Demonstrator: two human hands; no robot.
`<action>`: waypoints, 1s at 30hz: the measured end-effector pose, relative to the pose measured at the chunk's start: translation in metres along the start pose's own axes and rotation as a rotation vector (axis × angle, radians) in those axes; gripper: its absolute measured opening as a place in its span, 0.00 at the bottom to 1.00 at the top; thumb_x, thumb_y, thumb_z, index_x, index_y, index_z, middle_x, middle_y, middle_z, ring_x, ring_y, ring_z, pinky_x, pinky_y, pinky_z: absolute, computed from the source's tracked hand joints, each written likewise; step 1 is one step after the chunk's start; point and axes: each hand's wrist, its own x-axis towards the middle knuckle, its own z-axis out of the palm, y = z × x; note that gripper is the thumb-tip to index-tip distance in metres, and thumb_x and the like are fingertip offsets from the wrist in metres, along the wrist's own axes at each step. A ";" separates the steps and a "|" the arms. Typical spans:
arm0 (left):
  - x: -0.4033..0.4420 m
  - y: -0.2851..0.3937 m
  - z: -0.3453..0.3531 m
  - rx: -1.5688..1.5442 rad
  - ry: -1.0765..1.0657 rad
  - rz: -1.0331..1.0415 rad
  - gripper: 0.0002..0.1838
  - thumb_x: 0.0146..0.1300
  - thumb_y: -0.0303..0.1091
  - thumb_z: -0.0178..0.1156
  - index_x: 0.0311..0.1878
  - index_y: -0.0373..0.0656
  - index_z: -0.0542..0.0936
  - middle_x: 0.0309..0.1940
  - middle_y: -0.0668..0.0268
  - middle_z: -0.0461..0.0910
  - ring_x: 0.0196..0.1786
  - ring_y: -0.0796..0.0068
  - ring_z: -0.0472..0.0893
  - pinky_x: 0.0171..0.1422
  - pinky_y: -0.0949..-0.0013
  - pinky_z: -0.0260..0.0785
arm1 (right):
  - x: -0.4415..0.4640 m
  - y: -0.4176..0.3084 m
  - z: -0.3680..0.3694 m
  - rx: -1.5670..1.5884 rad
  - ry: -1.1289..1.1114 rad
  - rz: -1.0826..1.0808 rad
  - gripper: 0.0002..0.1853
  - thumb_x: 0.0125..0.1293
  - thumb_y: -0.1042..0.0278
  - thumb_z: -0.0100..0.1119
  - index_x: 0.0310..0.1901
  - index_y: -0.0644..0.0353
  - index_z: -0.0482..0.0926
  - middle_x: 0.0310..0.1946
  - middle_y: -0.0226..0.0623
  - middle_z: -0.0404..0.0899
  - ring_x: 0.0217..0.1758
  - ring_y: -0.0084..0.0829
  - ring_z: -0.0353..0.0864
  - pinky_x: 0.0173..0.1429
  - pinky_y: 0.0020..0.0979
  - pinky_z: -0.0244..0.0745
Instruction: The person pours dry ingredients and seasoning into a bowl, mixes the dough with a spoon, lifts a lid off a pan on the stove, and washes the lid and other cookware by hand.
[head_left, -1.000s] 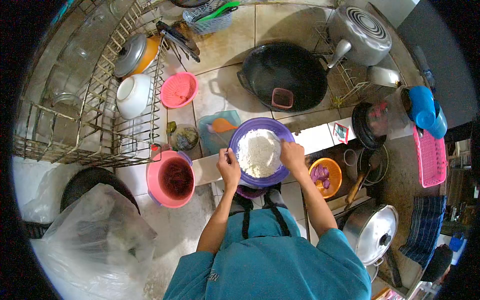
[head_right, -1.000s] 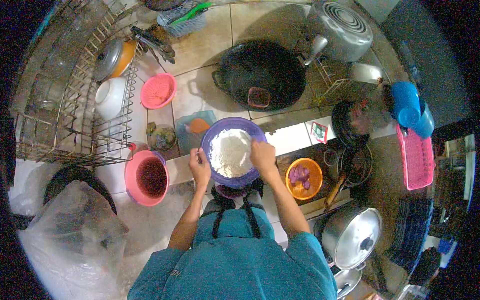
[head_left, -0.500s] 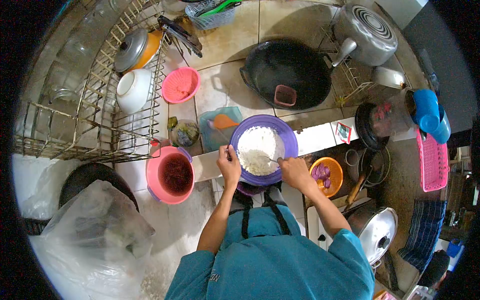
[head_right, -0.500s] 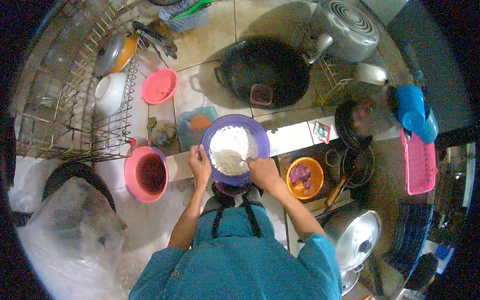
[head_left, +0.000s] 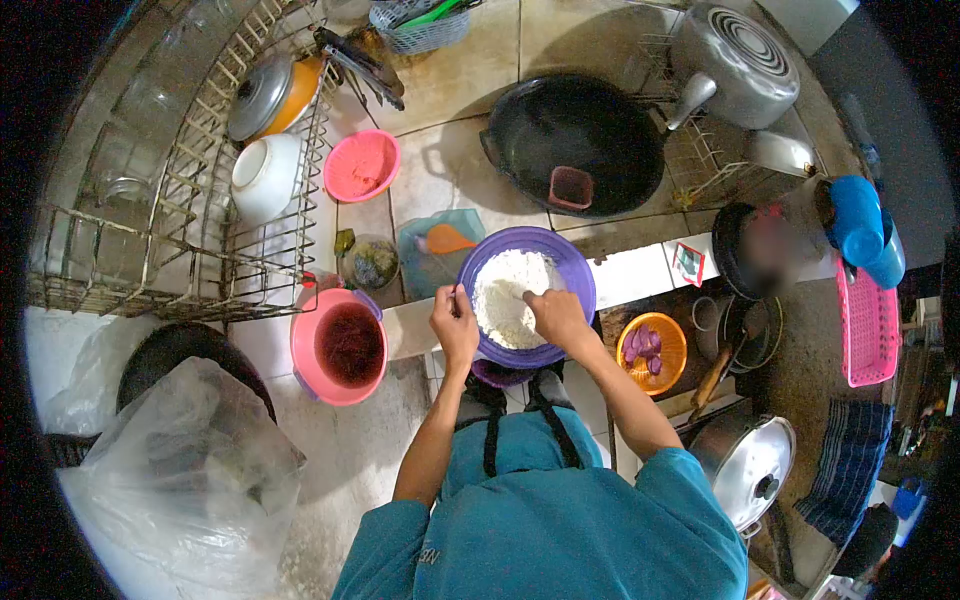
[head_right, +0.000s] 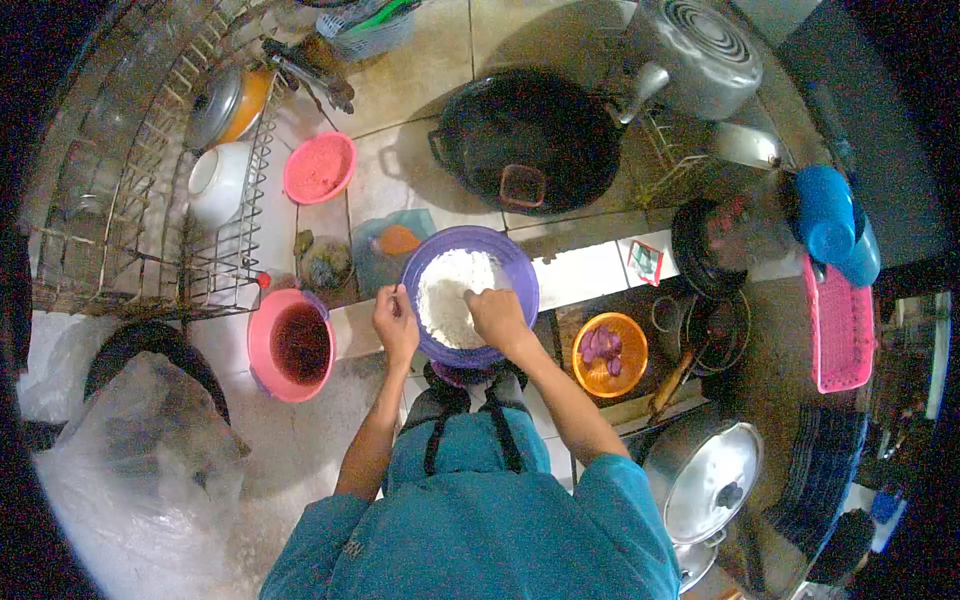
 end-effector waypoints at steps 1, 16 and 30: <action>0.001 -0.002 -0.001 0.011 -0.020 -0.011 0.09 0.68 0.32 0.53 0.34 0.35 0.72 0.16 0.71 0.68 0.21 0.86 0.64 0.23 0.74 0.54 | -0.007 -0.001 -0.007 0.000 -0.016 -0.045 0.14 0.54 0.74 0.52 0.43 0.58 0.78 0.24 0.47 0.79 0.30 0.47 0.82 0.32 0.44 0.76; 0.002 -0.010 0.005 -0.038 0.035 -0.001 0.09 0.67 0.30 0.55 0.32 0.34 0.72 0.12 0.70 0.60 0.18 0.84 0.57 0.22 0.69 0.48 | -0.005 -0.009 -0.016 -0.014 -0.073 0.052 0.08 0.51 0.71 0.57 0.34 0.58 0.81 0.28 0.45 0.81 0.34 0.44 0.83 0.36 0.42 0.78; 0.004 0.002 0.001 0.035 0.031 0.034 0.09 0.66 0.28 0.55 0.32 0.34 0.72 0.11 0.69 0.59 0.17 0.85 0.55 0.21 0.69 0.46 | -0.003 0.018 -0.041 -0.064 -0.048 0.087 0.07 0.54 0.72 0.53 0.34 0.60 0.79 0.27 0.49 0.80 0.32 0.46 0.83 0.33 0.44 0.77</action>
